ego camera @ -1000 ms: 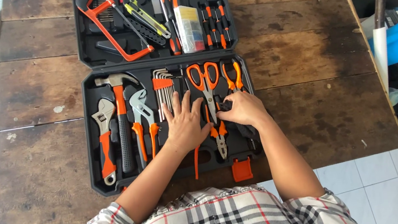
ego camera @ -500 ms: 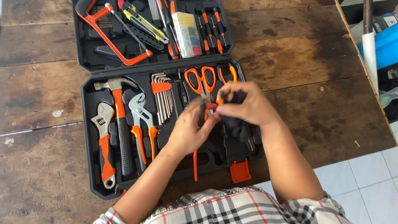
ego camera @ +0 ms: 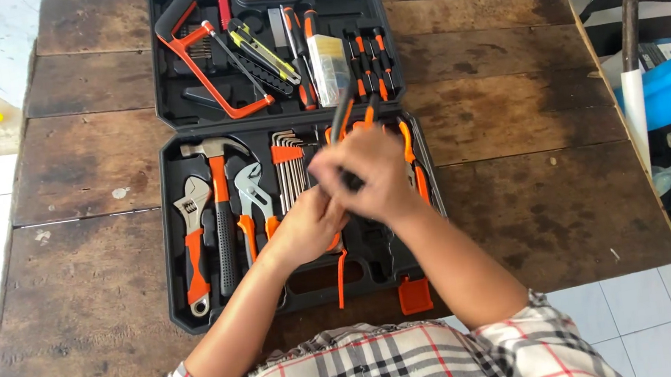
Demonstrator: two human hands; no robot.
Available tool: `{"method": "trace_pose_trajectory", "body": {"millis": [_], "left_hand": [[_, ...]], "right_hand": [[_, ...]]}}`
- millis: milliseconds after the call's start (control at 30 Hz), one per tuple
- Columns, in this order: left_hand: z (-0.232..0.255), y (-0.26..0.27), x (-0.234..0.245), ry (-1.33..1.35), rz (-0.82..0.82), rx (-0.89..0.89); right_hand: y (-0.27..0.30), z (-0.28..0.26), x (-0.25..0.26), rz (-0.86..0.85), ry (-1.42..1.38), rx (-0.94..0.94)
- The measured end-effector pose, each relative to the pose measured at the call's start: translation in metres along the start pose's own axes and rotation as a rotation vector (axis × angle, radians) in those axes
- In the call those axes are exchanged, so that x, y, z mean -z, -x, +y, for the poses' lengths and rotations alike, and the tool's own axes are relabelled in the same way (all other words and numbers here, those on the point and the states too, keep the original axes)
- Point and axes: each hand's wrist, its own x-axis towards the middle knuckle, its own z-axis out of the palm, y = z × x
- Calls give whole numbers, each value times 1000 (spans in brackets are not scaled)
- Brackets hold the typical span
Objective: Organizing and inspecting various hand tools within a plastic tool case on a wooden table.
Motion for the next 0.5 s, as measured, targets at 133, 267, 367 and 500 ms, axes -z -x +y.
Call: {"method": "trace_pose_trajectory", "body": {"millis": [133,267,367,500], "left_hand": [[23,25,6,54,-34,-21],[19,21,9,4,5,-25],[18,19,11,-35,16,-104],[14,33,12,110,-104,19]], "right_hand": [[-3,68,2,218,-27,-213],[-1,31,0,201,-169,-257],[-2,6,-6,93,-199,-154],[-13,74,9,184,-71,-346]]}}
